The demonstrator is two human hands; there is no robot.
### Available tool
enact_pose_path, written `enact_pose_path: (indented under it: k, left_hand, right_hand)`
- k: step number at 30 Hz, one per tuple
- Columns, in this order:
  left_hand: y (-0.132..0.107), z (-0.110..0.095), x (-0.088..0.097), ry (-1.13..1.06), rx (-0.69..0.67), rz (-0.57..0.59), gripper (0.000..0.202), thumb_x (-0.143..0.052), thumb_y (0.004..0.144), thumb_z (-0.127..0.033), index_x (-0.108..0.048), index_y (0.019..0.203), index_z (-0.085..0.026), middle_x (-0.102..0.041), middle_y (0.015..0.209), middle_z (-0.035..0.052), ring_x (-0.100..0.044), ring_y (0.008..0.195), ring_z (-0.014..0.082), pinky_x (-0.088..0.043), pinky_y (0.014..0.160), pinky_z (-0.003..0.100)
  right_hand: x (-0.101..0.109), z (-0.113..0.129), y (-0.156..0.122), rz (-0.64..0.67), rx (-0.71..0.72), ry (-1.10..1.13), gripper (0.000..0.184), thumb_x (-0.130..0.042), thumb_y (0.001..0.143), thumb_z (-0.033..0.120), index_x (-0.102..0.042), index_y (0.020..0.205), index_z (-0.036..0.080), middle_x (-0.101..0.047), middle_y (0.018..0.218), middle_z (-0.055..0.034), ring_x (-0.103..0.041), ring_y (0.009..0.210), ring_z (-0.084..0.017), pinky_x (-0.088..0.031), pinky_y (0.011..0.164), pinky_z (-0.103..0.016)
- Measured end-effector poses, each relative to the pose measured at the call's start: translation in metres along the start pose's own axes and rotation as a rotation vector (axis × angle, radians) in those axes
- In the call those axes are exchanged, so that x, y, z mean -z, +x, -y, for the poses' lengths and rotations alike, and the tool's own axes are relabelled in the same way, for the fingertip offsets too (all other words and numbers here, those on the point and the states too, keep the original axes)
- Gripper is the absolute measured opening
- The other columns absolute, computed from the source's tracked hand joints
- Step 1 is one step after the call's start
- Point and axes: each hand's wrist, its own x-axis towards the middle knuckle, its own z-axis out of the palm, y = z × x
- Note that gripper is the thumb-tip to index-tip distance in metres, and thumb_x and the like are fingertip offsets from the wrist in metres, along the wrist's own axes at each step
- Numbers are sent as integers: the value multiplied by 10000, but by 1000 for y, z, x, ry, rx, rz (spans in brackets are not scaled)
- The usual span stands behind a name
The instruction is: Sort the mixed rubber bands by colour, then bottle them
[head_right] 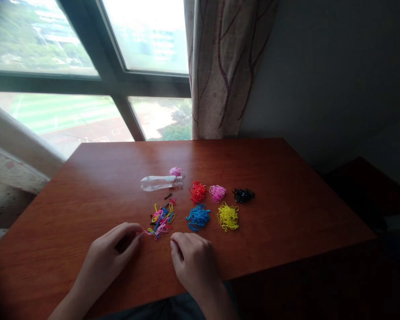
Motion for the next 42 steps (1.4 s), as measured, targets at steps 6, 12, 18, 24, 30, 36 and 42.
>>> enact_pose_path:
  k: [6,12,18,24,30,36,42]
  left_hand:
    - [2,-8,6,-13,11,-59,138,-559,896,-309,-649,847,-217,-676,742,-14,-601,602,120,-478,575,211]
    - [26,-39,-6,-10,-109,74,147,-521,919,-263,-660,897,-219,-648,718,-13,-576,604,114,-433,562,205]
    - [68,-71,-28,51,-247,263,151,-515,892,-197,-663,877,-223,-691,819,6,-621,680,128,-431,605,218]
    - [85,-76,-39,149,-298,367,133,-539,887,-215,-671,891,-236,-694,829,6,-630,698,145,-425,607,232]
    - [88,-72,-36,109,-251,276,116,-549,878,-202,-663,866,-222,-695,827,0,-617,673,129,-414,591,228]
    - [123,-90,-47,139,-264,249,128,-547,888,-228,-673,911,-226,-715,870,8,-645,728,153,-422,609,241]
    - [160,-114,-78,189,-300,318,162,-551,888,-245,-690,969,-225,-733,947,46,-681,809,198,-464,666,279]
  right_hand:
    - [0,0,-1,14,-3,-3,177,-483,945,186,-652,904,219,-707,810,-32,-660,748,-169,-428,712,-241]
    - [0,2,1,44,5,-64,186,-465,961,180,-631,889,220,-696,799,-26,-645,739,-165,-392,686,-242]
    - [-3,-1,0,26,34,-160,169,-492,891,136,-562,757,210,-656,709,-10,-613,664,-151,-325,600,-240]
    - [-5,-3,-1,15,35,-175,176,-511,874,126,-551,724,208,-656,702,-12,-621,666,-156,-305,586,-247]
    - [-1,0,1,38,11,-115,170,-491,931,165,-611,822,214,-682,756,-14,-640,707,-164,-356,631,-246]
    - [0,2,2,64,-12,-68,161,-495,939,169,-642,904,226,-701,806,-11,-655,749,-166,-401,679,-243]
    - [-1,2,2,52,-25,-50,176,-489,937,173,-647,886,230,-705,801,-12,-662,753,-169,-423,685,-244]
